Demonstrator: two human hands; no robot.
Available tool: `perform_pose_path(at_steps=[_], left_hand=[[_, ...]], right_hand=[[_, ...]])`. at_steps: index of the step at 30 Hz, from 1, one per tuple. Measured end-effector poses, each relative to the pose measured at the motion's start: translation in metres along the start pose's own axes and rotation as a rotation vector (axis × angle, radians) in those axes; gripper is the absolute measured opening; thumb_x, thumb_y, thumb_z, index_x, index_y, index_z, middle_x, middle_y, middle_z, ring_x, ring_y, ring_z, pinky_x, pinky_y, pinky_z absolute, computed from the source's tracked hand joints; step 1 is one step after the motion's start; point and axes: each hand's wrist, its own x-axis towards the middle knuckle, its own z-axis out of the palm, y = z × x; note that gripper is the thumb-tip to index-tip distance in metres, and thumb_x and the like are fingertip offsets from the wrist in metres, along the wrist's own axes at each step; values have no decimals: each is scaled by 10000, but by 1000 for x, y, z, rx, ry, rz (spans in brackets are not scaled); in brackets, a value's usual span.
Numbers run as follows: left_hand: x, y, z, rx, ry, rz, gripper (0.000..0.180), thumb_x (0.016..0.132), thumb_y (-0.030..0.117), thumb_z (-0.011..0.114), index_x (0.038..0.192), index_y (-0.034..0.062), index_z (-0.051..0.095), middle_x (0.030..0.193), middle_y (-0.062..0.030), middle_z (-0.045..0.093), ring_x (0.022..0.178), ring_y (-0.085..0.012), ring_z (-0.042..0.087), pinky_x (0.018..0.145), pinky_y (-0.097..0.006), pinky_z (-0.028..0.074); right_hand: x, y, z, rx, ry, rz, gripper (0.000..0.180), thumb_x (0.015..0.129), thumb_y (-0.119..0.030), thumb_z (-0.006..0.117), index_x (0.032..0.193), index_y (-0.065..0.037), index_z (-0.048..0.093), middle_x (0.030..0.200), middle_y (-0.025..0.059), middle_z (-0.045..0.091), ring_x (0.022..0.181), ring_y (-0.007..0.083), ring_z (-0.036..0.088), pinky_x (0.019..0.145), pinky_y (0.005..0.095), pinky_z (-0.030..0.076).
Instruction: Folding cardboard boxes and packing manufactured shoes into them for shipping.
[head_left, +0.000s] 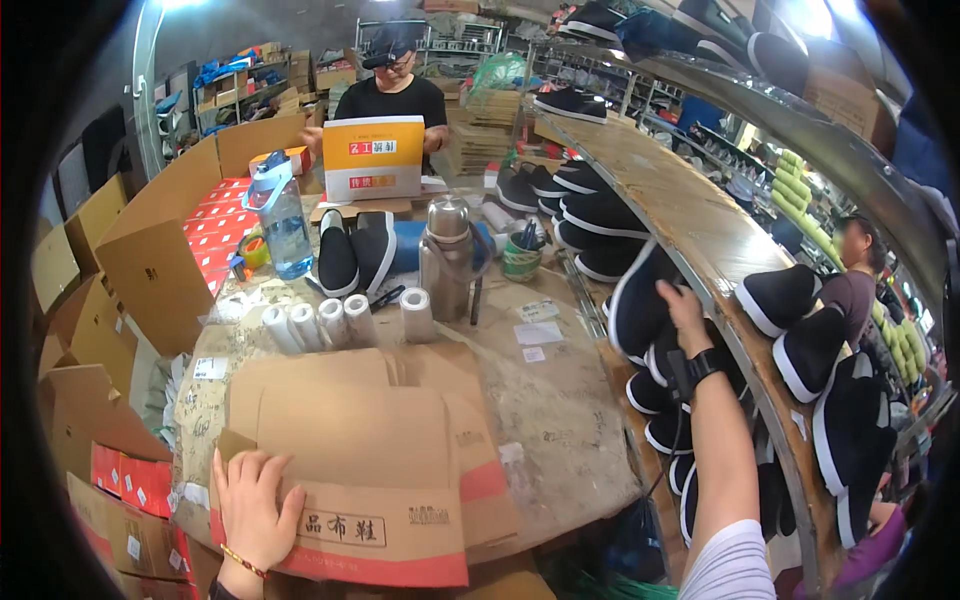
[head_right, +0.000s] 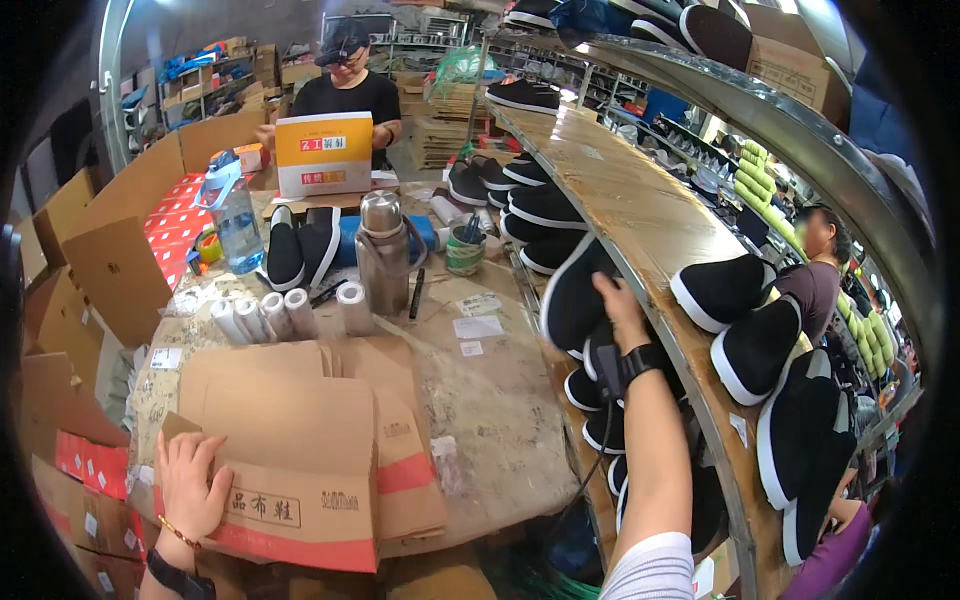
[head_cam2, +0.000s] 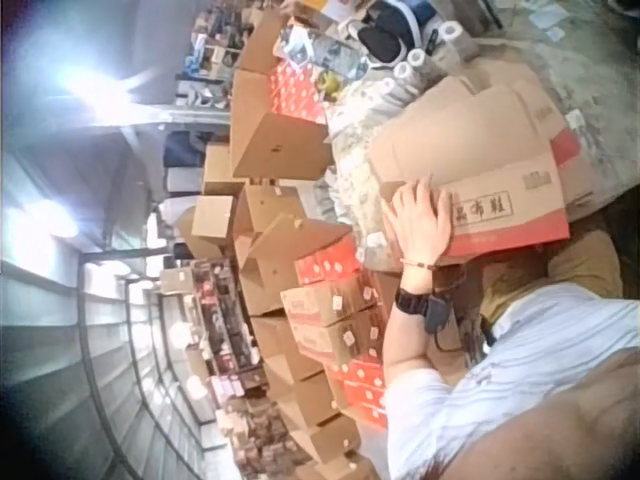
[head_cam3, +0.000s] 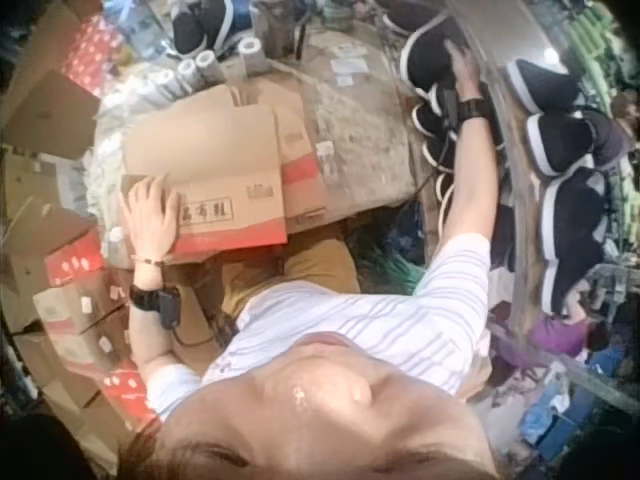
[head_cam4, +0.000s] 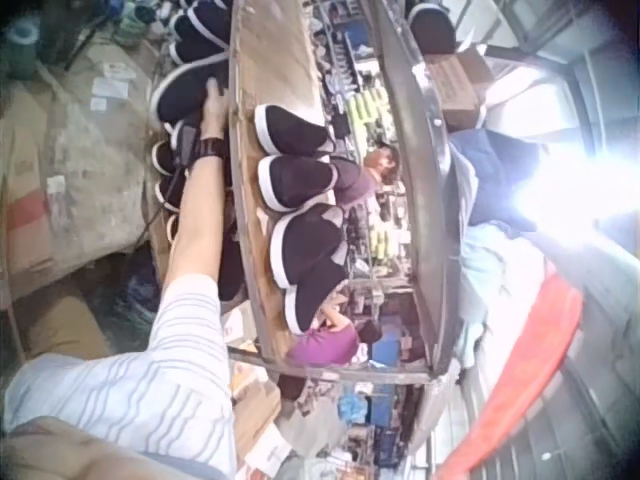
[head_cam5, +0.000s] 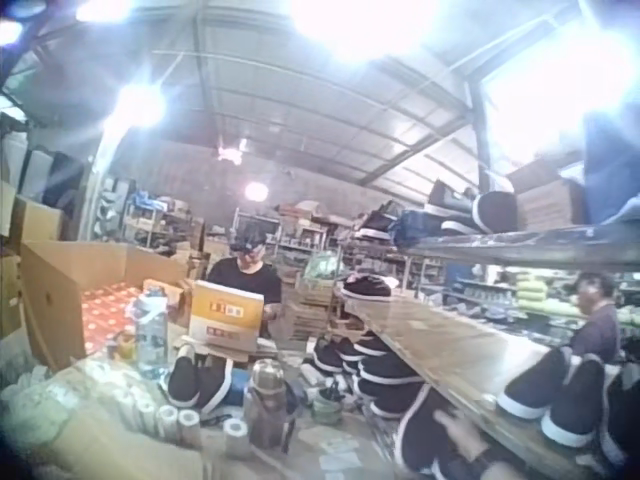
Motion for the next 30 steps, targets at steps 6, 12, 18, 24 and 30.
perform_pose_path(at_steps=[6,12,18,24,30], left_hand=[[-5,-6,-6,-128,101,124,420,743,180,680,1142,62,622,990,-136,556,1017,-342,497,1056,-513,289],[-15,14,-33,-186,379,165,254,728,213,736,963,118,746,799,-34,534,800,-232,499,865,-390,335],[-48,7,20,11,504,126,235,752,124,696,977,167,747,825,-3,549,852,-206,510,852,-387,316],[-56,87,19,-778,208,231,348,847,69,620,1195,93,628,1072,-81,604,1049,-211,527,946,-388,376],[-25,80,-29,-1023,482,175,514,862,145,678,1309,-21,483,1219,-200,577,1130,-314,560,968,-383,433]], right_hand=[[-132,-98,44,869,-395,247,226,912,-200,553,932,-10,674,840,104,696,734,187,658,728,284,531],[-279,-178,43,1732,-743,231,357,958,-273,486,1179,-14,591,1008,146,673,870,236,668,821,336,550],[-341,-206,74,1949,-848,303,340,956,-248,493,1188,-17,582,1033,149,666,919,244,660,840,351,547],[-365,-214,81,1912,-831,328,326,953,-222,501,1198,-19,574,1058,153,658,967,251,653,859,366,545],[-370,-217,95,1708,-682,322,315,951,-196,509,1208,-22,565,1084,157,651,1016,259,646,879,380,542]])
